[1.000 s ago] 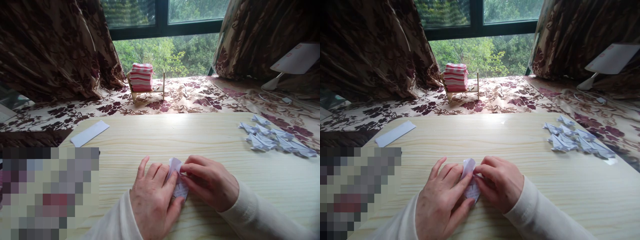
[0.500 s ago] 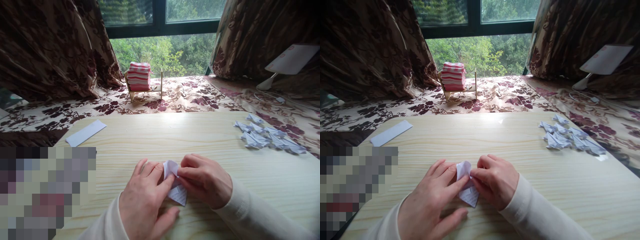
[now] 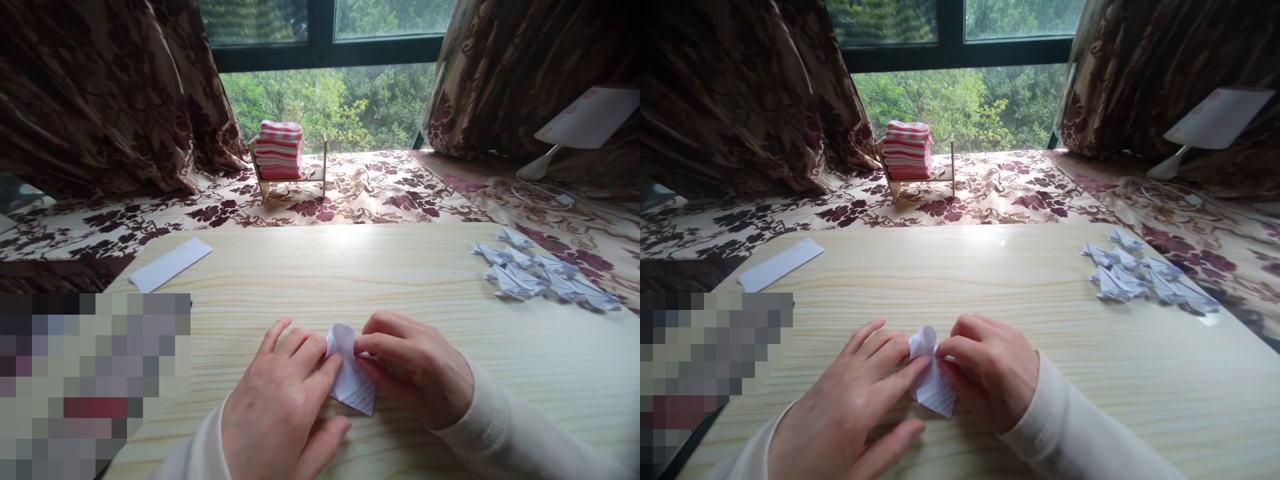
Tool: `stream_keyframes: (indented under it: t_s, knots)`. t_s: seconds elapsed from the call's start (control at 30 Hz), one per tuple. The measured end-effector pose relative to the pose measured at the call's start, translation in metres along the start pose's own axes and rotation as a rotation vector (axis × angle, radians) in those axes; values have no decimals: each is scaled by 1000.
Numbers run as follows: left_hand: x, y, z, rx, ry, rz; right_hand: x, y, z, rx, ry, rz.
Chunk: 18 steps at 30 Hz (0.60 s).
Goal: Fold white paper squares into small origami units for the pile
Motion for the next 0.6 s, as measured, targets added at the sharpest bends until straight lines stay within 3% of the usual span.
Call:
stream_keyframes:
  t_s: [0.27,0.47,0.6]
  knots:
    - [-4,0,-1,-38,13,34,2,-2,4,-24,17,2]
    - [-10,8,-3,113,-77,-83,4,-2,0,23,-32,-9]
    - [-15,8,-8,80,-82,-125,5,-1,-1,36,-53,-12]
Point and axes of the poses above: each hand's wrist, its own y-axis away from the middle knuckle, its own x-axis out of the palm, z = x × y, the point moved 5 cm from there along -y, towards the middle knuckle, and after that the axes turned 10 degrees about x, right-handed, at the moved point
